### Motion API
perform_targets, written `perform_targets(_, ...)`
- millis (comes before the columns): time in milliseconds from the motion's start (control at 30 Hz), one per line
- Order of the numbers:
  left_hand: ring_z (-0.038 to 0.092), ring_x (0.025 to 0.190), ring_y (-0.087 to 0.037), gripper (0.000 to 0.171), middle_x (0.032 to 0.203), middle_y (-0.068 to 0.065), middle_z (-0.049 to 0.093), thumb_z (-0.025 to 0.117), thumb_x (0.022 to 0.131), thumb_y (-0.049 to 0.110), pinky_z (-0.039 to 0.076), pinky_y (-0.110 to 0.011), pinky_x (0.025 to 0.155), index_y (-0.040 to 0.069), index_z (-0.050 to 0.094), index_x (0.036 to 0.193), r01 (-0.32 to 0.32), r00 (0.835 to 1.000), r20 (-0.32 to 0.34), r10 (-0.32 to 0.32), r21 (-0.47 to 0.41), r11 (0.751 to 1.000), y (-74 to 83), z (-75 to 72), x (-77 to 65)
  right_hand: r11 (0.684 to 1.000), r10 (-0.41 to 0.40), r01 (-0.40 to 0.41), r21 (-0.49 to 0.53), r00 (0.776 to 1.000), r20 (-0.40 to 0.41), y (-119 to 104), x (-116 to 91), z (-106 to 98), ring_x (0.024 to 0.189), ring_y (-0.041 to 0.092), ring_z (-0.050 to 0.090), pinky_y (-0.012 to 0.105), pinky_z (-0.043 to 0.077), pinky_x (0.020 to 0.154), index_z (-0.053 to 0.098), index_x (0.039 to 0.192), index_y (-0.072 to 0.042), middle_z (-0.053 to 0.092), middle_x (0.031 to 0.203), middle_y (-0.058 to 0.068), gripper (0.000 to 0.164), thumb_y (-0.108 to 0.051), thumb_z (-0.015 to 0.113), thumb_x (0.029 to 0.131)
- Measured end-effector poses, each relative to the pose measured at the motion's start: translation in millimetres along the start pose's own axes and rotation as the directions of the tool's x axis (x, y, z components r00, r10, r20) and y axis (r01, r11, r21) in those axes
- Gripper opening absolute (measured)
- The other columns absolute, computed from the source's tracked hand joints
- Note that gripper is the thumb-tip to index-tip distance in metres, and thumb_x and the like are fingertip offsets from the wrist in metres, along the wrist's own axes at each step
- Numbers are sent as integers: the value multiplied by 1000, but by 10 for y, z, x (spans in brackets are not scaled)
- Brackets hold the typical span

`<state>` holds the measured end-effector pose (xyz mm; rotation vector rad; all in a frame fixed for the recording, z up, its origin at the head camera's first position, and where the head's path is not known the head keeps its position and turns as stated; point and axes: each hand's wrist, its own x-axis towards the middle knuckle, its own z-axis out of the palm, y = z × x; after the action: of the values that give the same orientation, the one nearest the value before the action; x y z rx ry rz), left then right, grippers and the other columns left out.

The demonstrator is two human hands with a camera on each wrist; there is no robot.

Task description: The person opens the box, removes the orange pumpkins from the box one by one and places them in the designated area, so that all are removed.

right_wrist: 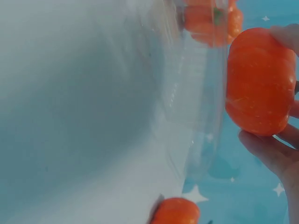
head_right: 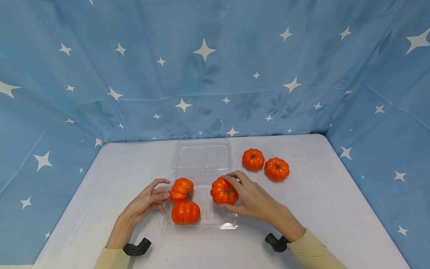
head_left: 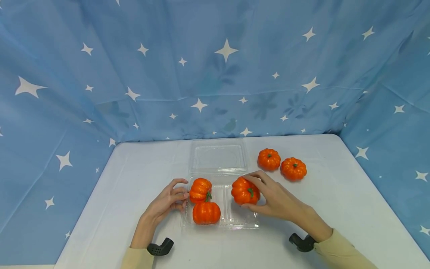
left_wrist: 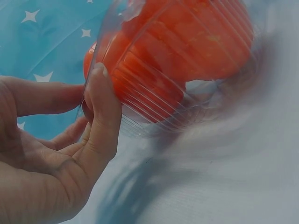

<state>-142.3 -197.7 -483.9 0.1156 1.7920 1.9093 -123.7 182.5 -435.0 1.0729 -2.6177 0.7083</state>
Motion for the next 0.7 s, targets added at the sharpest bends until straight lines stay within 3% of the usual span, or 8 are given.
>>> perform_targets(433, 59, 68, -13, 54, 89, -1, 61, 59, 101, 6, 57, -27, 61, 2, 28, 145, -14, 1000, 9, 14, -3, 1000, -12, -6, -4, 999, 21, -23, -41, 998, -58, 158, -132, -153, 114, 20, 61, 42, 62, 88, 59, 137, -10, 56, 131, 3, 76, -37, 93, 75)
perform_targets(700, 59, 67, -13, 53, 89, -1, 61, 58, 100, 6, 56, -26, 60, 3, 29, 144, -11, 1000, 10, 10, 2, 1000, -18, -14, 10, 990, 120, -124, -67, 991, -54, 291, -215, -208, 111, 25, 63, 45, 62, 84, 55, 141, -10, 56, 133, 8, 78, -30, 92, 75)
